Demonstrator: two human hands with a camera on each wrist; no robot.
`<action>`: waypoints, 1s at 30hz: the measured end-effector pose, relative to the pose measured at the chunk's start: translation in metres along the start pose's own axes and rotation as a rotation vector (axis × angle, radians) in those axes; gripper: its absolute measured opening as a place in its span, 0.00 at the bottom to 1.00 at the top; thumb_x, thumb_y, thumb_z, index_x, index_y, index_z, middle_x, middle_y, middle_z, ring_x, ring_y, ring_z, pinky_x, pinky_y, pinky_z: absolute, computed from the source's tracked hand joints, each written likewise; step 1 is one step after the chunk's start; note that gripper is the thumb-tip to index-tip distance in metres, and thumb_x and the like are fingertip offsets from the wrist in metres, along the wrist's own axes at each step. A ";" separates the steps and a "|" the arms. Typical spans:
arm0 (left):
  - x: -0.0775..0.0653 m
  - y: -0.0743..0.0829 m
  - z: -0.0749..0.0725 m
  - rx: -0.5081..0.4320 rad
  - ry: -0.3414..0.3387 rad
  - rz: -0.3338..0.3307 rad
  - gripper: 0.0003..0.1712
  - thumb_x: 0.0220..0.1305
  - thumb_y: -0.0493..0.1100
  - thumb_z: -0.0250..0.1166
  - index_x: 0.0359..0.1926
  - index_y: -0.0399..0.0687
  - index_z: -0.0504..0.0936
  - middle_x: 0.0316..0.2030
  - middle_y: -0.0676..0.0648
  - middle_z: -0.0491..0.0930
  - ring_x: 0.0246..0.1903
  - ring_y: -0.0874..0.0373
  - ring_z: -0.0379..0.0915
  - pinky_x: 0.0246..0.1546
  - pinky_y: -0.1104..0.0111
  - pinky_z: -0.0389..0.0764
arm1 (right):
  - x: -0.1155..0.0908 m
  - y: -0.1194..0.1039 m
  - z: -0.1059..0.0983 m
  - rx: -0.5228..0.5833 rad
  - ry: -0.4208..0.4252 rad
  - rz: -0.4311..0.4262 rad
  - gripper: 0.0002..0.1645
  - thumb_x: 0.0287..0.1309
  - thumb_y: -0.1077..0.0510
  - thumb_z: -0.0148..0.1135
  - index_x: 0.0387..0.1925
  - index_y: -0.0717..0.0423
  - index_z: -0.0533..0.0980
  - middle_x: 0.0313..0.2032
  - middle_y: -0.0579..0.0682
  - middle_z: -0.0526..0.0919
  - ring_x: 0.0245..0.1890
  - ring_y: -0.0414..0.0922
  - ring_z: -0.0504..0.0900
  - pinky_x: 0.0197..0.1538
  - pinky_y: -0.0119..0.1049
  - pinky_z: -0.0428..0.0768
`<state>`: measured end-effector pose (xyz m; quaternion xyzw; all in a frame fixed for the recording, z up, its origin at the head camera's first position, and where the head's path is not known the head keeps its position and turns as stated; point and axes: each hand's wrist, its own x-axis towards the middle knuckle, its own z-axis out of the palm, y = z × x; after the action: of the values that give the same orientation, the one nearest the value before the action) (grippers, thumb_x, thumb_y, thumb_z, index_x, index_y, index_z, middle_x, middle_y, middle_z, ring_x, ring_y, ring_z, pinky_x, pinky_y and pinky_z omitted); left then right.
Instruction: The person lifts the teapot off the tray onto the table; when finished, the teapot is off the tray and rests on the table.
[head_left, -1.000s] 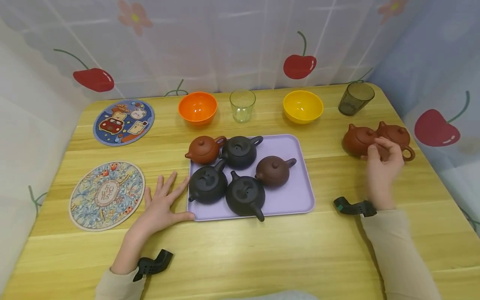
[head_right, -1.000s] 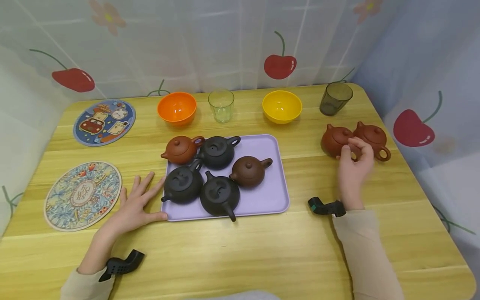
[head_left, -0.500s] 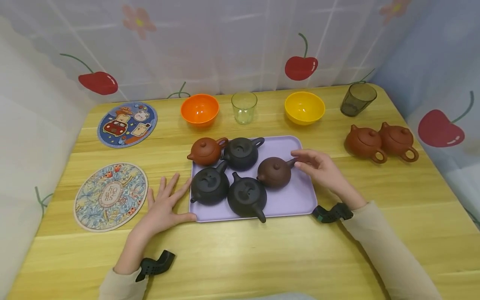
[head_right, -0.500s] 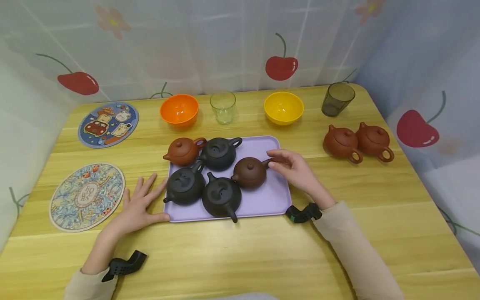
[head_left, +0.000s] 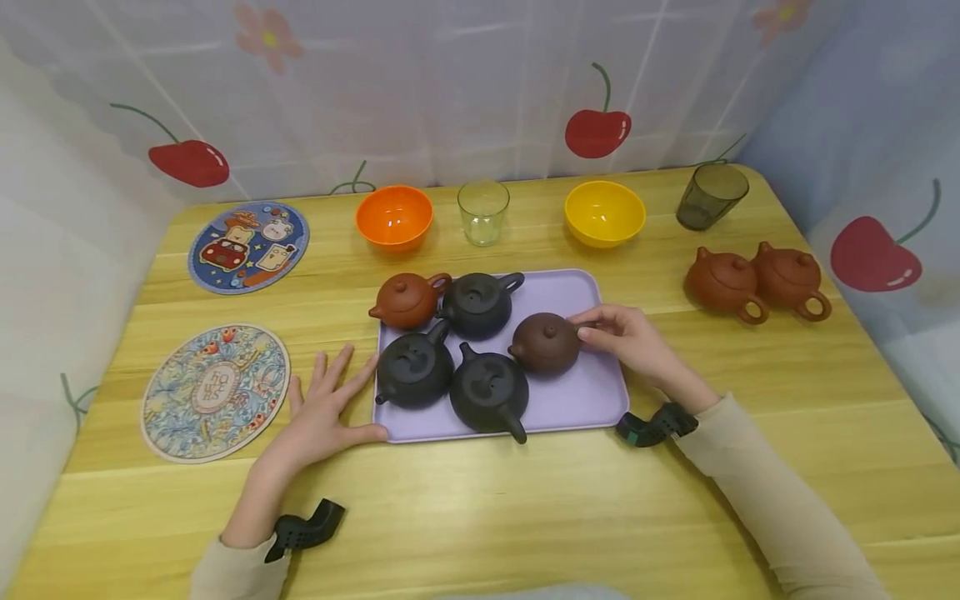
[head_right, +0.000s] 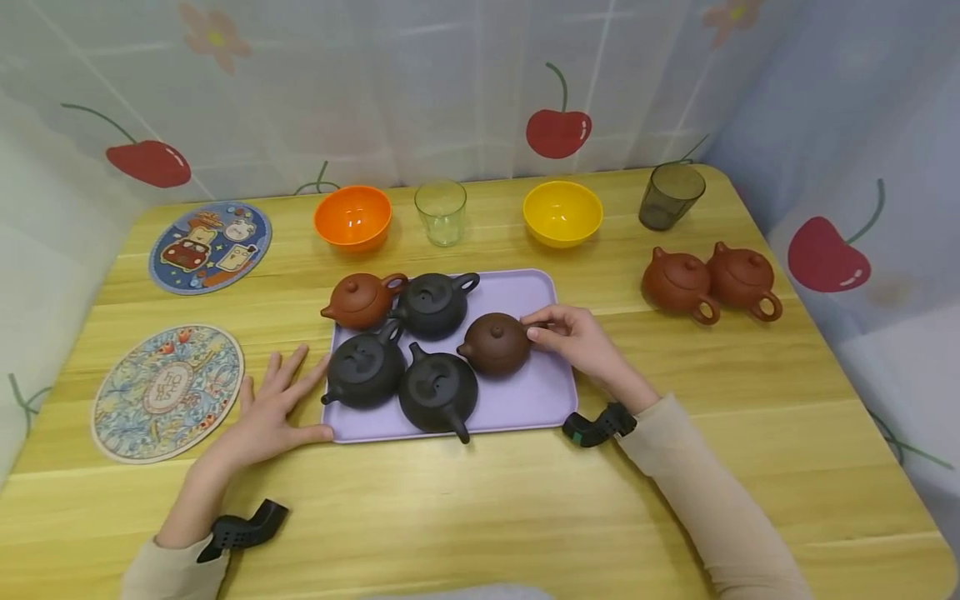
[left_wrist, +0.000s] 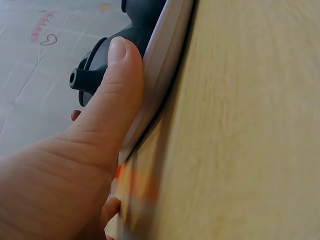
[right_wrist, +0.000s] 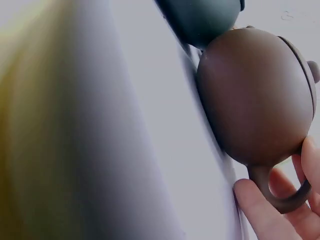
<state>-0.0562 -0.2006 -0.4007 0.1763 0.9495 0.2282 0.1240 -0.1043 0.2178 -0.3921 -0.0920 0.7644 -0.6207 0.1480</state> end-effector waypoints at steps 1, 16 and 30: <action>0.000 0.000 0.000 0.001 0.001 0.000 0.53 0.37 0.72 0.59 0.65 0.69 0.47 0.66 0.45 0.35 0.61 0.39 0.20 0.49 0.39 0.25 | -0.001 -0.001 0.000 0.020 0.003 0.011 0.18 0.52 0.59 0.58 0.44 0.68 0.73 0.40 0.52 0.79 0.39 0.43 0.77 0.41 0.32 0.74; 0.001 0.000 0.002 0.001 -0.001 -0.004 0.53 0.37 0.72 0.59 0.65 0.69 0.47 0.66 0.45 0.35 0.61 0.40 0.20 0.50 0.40 0.24 | -0.019 0.012 -0.013 0.431 0.189 -0.004 0.14 0.50 0.64 0.59 0.40 0.65 0.76 0.37 0.53 0.80 0.36 0.48 0.80 0.39 0.42 0.74; 0.000 0.000 0.000 0.000 -0.002 -0.005 0.53 0.37 0.72 0.59 0.65 0.68 0.47 0.66 0.45 0.34 0.61 0.40 0.20 0.50 0.40 0.23 | -0.040 0.012 -0.051 0.711 0.663 -0.153 0.18 0.46 0.69 0.60 0.42 0.72 0.74 0.37 0.57 0.76 0.36 0.48 0.79 0.40 0.42 0.73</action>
<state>-0.0561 -0.2001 -0.4007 0.1742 0.9498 0.2277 0.1257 -0.0835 0.2809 -0.3898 0.1109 0.5022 -0.8481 -0.1272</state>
